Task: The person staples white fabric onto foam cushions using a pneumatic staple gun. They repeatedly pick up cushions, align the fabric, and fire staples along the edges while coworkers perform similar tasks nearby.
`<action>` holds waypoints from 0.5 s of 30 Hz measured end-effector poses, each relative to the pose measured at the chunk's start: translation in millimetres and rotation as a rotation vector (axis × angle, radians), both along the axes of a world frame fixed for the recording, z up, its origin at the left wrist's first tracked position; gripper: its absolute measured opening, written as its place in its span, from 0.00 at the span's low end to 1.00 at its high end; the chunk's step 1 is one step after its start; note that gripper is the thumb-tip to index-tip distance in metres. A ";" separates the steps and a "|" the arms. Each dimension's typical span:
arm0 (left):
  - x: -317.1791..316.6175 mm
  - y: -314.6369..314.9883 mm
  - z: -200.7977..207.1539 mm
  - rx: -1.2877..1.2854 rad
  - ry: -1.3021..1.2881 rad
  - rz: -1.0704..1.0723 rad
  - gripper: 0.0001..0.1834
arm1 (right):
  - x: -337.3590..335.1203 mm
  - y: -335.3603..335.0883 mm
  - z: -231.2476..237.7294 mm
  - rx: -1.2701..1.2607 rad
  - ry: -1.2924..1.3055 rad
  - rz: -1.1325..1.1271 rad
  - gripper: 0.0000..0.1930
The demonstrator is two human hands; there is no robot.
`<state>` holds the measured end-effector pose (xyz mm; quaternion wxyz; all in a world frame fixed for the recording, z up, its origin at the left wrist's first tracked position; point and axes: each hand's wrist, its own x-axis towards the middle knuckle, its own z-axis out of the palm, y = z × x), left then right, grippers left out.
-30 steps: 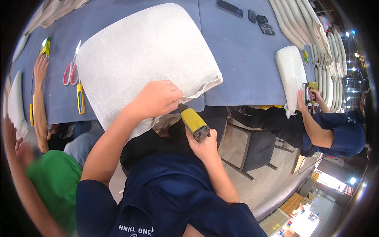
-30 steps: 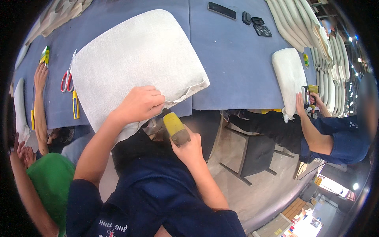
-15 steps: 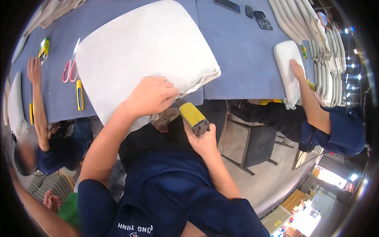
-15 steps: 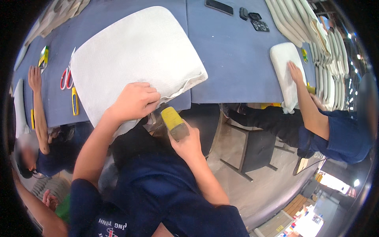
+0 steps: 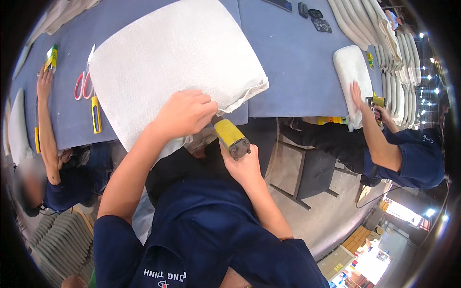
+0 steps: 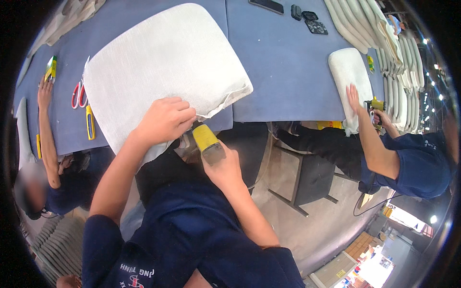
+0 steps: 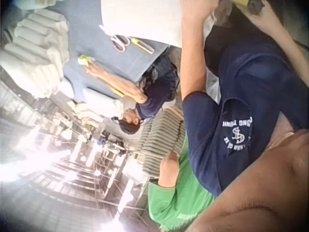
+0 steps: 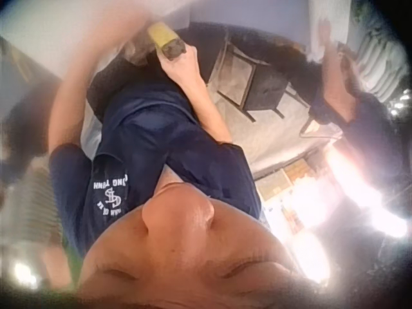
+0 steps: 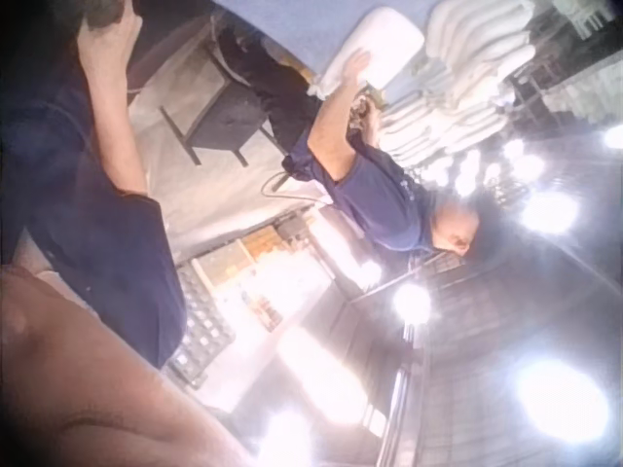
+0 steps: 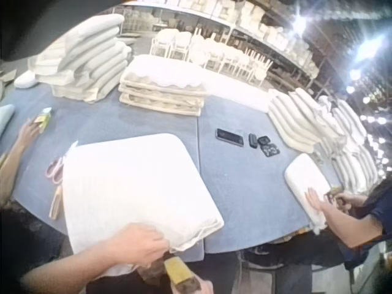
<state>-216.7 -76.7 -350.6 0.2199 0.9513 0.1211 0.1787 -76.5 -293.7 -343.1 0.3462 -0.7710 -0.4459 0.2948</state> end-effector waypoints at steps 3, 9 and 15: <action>-6.7 -0.7 11.6 0.006 0.024 -0.020 0.09 | -3.4 -3.7 12.4 0.030 0.051 -0.049 0.11; -14.5 10.7 5.0 -0.096 -0.033 -0.012 0.11 | -3.6 -7.9 9.1 0.019 0.015 -0.011 0.12; -13.2 10.2 -4.4 -0.109 -0.094 0.013 0.12 | 30.6 -51.5 9.4 0.026 0.057 -0.272 0.15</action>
